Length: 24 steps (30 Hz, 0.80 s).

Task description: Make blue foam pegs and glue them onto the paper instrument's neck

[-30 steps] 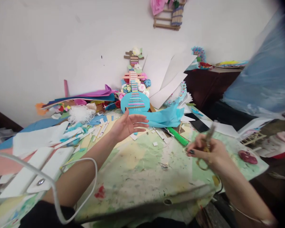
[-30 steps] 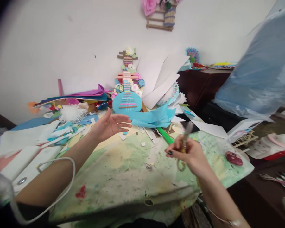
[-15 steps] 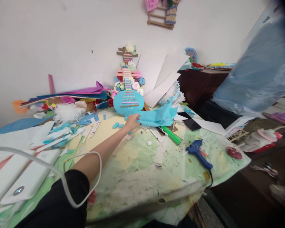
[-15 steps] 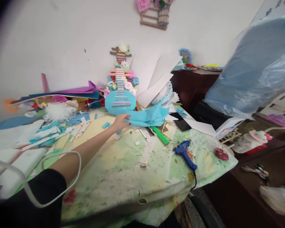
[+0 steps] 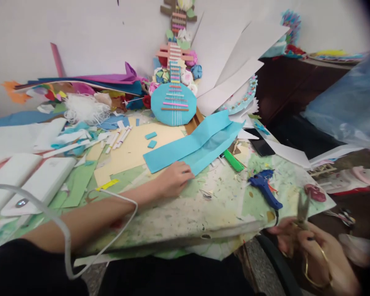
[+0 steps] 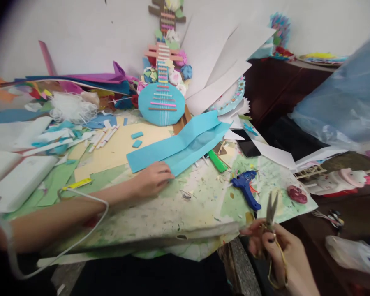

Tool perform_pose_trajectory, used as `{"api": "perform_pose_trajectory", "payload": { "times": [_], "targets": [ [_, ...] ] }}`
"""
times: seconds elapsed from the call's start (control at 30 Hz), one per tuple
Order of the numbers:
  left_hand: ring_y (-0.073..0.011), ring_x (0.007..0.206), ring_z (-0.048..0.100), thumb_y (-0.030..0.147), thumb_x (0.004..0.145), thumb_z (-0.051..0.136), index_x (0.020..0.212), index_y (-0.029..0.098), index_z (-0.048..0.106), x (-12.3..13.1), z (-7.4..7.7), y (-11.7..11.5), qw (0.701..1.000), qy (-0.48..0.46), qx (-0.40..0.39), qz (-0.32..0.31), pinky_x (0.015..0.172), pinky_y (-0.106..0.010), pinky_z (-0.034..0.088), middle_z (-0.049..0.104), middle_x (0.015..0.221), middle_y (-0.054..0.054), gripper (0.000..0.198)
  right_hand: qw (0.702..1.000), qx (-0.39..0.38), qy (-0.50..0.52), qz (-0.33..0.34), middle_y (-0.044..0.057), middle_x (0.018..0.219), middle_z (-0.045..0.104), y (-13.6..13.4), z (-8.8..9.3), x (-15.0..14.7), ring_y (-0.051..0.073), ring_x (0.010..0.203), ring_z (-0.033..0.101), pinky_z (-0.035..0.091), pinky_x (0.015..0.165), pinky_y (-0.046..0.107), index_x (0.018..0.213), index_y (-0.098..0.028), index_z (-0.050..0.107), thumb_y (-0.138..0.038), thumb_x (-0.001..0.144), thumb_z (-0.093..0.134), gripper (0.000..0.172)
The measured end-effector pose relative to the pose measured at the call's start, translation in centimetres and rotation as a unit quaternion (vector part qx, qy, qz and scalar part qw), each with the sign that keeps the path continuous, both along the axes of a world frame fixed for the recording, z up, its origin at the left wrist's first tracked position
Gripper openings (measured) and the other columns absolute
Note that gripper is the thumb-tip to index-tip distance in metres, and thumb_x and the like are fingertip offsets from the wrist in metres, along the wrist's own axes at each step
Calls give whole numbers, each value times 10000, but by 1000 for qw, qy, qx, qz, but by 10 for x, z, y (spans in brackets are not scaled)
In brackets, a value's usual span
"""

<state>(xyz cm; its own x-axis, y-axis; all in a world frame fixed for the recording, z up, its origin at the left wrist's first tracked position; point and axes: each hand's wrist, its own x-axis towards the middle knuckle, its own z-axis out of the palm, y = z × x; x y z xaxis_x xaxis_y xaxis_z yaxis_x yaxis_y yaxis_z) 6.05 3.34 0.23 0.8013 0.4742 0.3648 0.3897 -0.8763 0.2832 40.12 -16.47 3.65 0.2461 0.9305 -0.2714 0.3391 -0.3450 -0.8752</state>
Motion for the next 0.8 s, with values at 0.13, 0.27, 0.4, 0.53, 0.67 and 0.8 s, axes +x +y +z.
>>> {"api": "perform_pose_trajectory", "payload": {
  "times": [0.13,0.27,0.4,0.53,0.67,0.8],
  "targets": [
    [-265,1030,517,319,847,499,1132,108,550,2,-3,-18,997,-2,-7,75,881,-408,423,557,1121,-173,358,996,10,75,50,155,693,657,20,-5,-30,297,648,597,456,595,418,831,-242,675,-693,673,561,491],
    [-360,1112,459,423,784,558,1242,33,434,21,3,-10,973,36,-67,218,908,-502,393,496,1209,-249,615,991,-50,59,109,115,693,661,38,5,-52,169,487,496,401,495,318,924,-143,668,-658,683,603,572],
    [-317,973,546,323,684,636,1121,106,511,34,2,2,939,18,-228,258,817,-431,452,603,1030,-153,503,985,-56,87,136,126,897,673,57,9,-65,120,530,467,393,514,280,1081,-129,623,-569,715,639,573],
    [-273,923,577,214,732,566,929,159,578,34,-6,-5,950,-4,-216,225,807,-397,459,639,931,-103,205,968,-77,154,182,69,774,644,81,4,-71,107,529,488,356,481,238,1063,-130,601,-537,742,631,519],
    [-264,976,556,212,821,490,1128,123,517,27,-13,-23,979,9,-93,184,829,-402,462,610,1045,-142,320,951,-140,159,225,8,632,590,104,1,-76,86,460,488,315,419,198,899,-143,591,-512,733,655,409],
    [-266,951,547,199,877,418,1292,61,372,21,-15,-34,983,60,24,174,809,-414,462,582,1074,-182,439,942,-175,166,232,5,638,590,118,2,-81,80,422,499,324,391,193,847,-137,578,-518,752,635,397]
  ]
}}
